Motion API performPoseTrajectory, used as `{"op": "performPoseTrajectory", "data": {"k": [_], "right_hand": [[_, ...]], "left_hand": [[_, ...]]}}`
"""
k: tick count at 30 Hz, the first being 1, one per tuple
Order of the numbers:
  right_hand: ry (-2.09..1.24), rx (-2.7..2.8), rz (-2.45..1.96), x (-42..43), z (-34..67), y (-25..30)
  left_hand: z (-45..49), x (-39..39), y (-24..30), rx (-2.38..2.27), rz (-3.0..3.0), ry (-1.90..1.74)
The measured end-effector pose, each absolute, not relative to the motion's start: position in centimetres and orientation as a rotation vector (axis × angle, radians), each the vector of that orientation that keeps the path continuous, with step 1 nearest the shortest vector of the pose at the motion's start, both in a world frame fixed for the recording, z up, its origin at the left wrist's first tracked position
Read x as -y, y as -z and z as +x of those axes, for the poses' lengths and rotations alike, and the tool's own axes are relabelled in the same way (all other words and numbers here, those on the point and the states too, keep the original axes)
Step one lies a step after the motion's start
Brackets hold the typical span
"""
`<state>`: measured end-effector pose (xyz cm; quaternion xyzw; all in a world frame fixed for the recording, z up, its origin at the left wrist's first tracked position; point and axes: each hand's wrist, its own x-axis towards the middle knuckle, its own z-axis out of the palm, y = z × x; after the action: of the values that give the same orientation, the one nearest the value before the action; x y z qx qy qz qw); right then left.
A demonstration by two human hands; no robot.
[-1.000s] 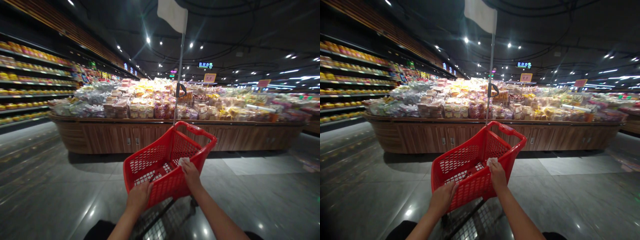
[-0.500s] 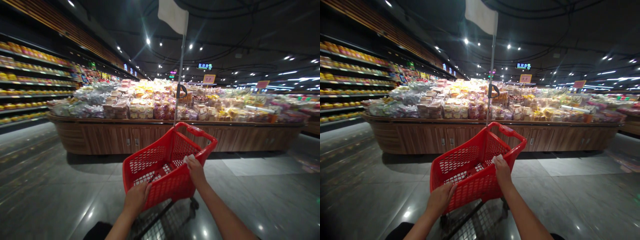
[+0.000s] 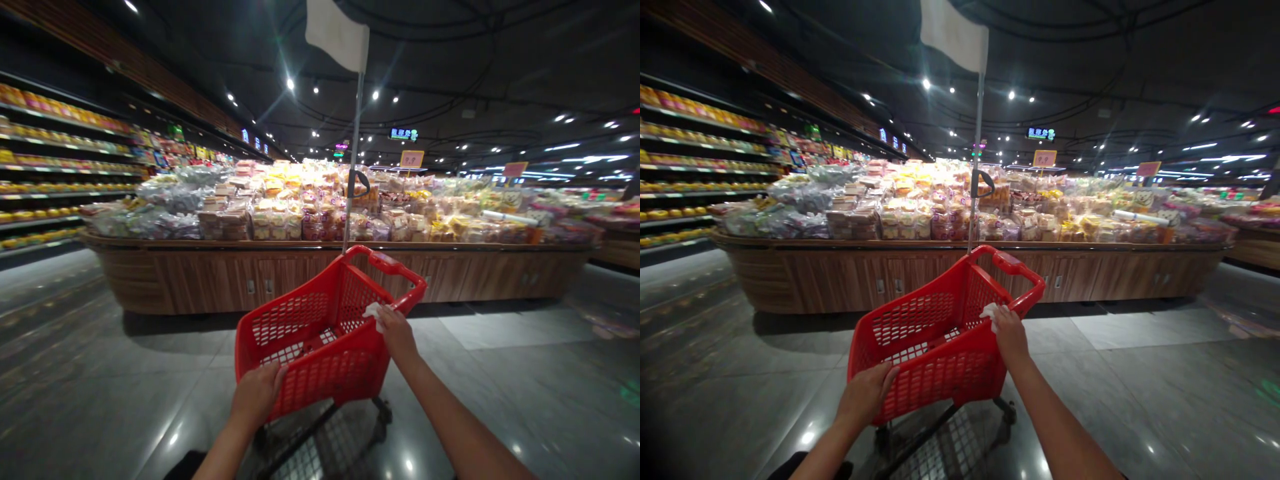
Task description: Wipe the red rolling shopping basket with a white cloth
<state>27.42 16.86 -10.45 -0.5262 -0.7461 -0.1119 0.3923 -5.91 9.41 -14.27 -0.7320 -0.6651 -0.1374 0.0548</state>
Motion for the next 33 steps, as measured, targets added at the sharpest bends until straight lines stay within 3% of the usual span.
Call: {"op": "performPoseTrajectory", "data": {"k": [7,17,27,33], "right_hand": [[0.179,2.153,-1.157,-14.8,21.8,12.1],[0.293,1.925,-1.361,-17.0,30.3,7.2],[0.081,2.091,-1.172,-14.5,19.2,11.8],[0.161,2.120,-1.131,-14.4,21.6,11.1]], "left_hand": [[-6.3,-9.4,14.3,1.984,-2.248,0.441],[-7.2,-9.7,13.6,1.980,-2.237,0.432],[3.9,-12.5,11.5,1.857,-2.205,0.645],[4.7,-13.9,12.1,1.864,-2.275,0.542]]}}
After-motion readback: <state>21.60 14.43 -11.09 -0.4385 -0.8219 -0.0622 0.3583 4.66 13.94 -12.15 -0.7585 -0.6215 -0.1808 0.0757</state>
